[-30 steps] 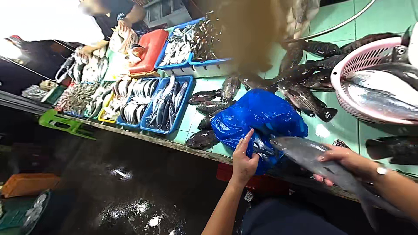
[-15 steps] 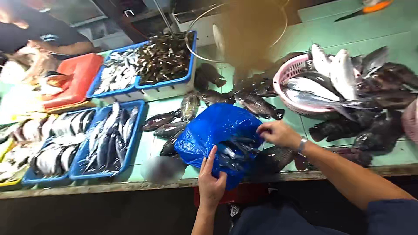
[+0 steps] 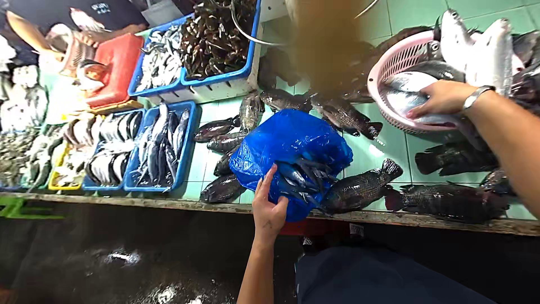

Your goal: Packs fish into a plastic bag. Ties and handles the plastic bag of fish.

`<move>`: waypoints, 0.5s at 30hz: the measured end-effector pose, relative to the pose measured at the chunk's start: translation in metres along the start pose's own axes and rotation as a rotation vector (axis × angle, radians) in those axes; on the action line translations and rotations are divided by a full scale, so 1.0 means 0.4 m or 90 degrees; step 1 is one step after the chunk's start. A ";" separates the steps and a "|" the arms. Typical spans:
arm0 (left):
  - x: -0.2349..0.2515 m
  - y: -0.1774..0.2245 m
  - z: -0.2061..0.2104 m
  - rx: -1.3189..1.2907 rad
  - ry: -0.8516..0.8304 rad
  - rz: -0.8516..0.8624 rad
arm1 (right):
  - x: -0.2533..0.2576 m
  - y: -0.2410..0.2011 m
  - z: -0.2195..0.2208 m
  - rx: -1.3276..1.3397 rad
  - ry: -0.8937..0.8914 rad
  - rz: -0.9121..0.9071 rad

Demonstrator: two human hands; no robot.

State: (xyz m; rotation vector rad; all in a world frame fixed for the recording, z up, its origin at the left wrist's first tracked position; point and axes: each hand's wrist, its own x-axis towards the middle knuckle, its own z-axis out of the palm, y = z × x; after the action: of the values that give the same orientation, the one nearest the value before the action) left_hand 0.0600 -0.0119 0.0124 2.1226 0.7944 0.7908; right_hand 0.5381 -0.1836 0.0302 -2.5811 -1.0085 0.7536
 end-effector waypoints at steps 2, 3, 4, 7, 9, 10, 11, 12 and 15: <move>0.012 0.014 -0.022 0.052 -0.030 0.014 | -0.037 0.020 -0.027 0.135 0.006 -0.013; 0.016 0.025 -0.035 0.114 -0.046 0.023 | -0.059 0.032 -0.042 0.209 0.012 -0.020; 0.019 0.040 -0.049 0.200 -0.059 0.037 | -0.084 0.049 -0.056 0.272 0.012 -0.042; 0.034 0.122 -0.063 0.455 -0.079 0.089 | -0.171 0.108 -0.083 0.459 -0.022 -0.181; 0.072 0.185 -0.033 0.512 -0.108 0.177 | -0.335 0.007 -0.079 0.507 0.015 -0.169; 0.109 0.203 -0.005 0.525 -0.144 0.239 | -0.412 -0.062 -0.072 0.502 0.046 -0.131; 0.151 0.206 0.026 0.540 -0.205 0.289 | -0.458 -0.091 -0.051 0.510 0.067 -0.133; 0.193 0.199 0.057 0.564 -0.287 0.310 | -0.478 -0.083 -0.009 0.532 0.070 -0.179; 0.322 0.158 0.117 0.717 -0.480 0.298 | -0.500 -0.072 0.148 0.658 0.039 -0.272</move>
State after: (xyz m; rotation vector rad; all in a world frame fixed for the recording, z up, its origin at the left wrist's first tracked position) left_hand 0.1922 0.0289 0.0729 3.3207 0.3019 -0.4582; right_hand 0.3648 -0.2975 0.0672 -1.4428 -0.7928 0.7790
